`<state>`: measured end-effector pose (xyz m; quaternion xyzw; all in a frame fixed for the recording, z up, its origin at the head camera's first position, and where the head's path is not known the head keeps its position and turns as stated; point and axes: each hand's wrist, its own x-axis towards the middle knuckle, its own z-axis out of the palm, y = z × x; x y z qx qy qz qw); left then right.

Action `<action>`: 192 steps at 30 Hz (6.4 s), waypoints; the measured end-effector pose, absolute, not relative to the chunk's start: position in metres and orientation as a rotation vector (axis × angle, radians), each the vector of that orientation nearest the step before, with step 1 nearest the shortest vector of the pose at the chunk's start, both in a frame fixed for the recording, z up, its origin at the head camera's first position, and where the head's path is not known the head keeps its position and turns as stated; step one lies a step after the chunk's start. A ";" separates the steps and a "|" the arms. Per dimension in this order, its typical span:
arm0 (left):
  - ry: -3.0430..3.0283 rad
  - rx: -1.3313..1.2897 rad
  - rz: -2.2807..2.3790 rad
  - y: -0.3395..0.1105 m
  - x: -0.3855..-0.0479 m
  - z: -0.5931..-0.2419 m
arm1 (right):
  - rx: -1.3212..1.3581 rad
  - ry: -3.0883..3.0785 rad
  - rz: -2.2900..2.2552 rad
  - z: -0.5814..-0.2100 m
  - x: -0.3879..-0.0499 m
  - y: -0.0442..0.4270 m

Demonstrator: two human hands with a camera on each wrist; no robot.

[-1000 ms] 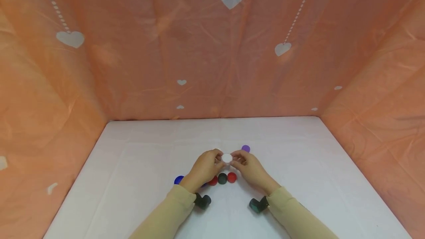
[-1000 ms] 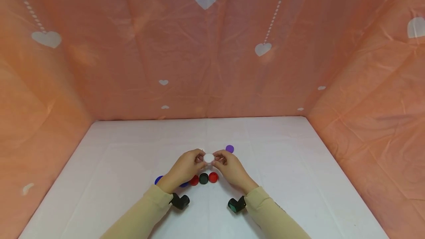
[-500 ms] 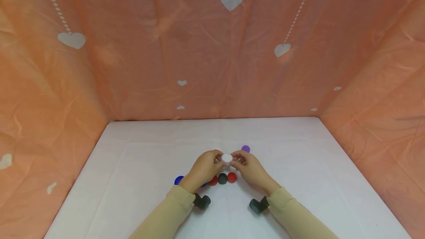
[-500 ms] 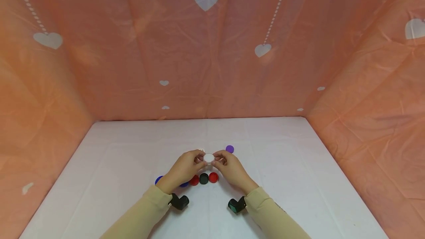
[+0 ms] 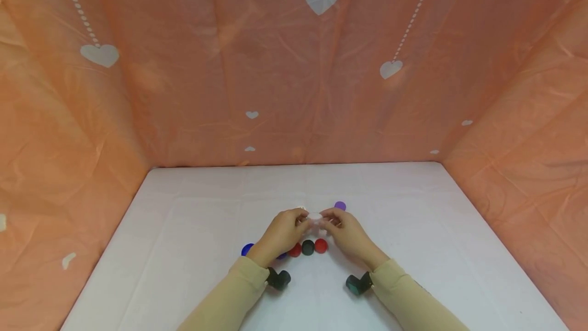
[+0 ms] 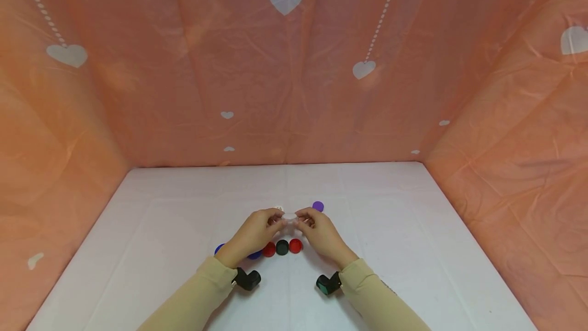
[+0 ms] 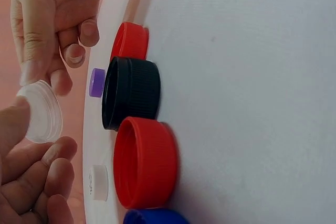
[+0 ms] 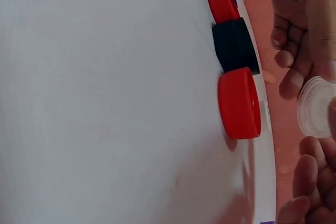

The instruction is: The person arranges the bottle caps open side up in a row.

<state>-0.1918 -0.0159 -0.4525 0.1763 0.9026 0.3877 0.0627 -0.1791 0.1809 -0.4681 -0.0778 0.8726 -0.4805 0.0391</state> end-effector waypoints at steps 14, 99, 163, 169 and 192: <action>2.731 0.546 1.255 -0.016 -0.194 -0.455 | -0.219 2.740 -1.531 -0.470 -0.182 0.180; 2.765 0.745 1.053 0.019 -0.179 -0.474 | -0.319 2.715 -1.226 -0.476 -0.153 0.225; 2.683 0.446 1.252 -0.035 -0.208 -0.458 | -0.261 2.530 -1.380 -0.458 -0.205 0.174; 2.666 0.347 1.258 -0.038 -0.215 -0.460 | -0.254 2.533 -1.355 -0.456 -0.215 0.160; 2.519 0.170 1.294 -0.039 -0.228 -0.462 | -0.114 2.606 -1.207 -0.469 -0.225 0.146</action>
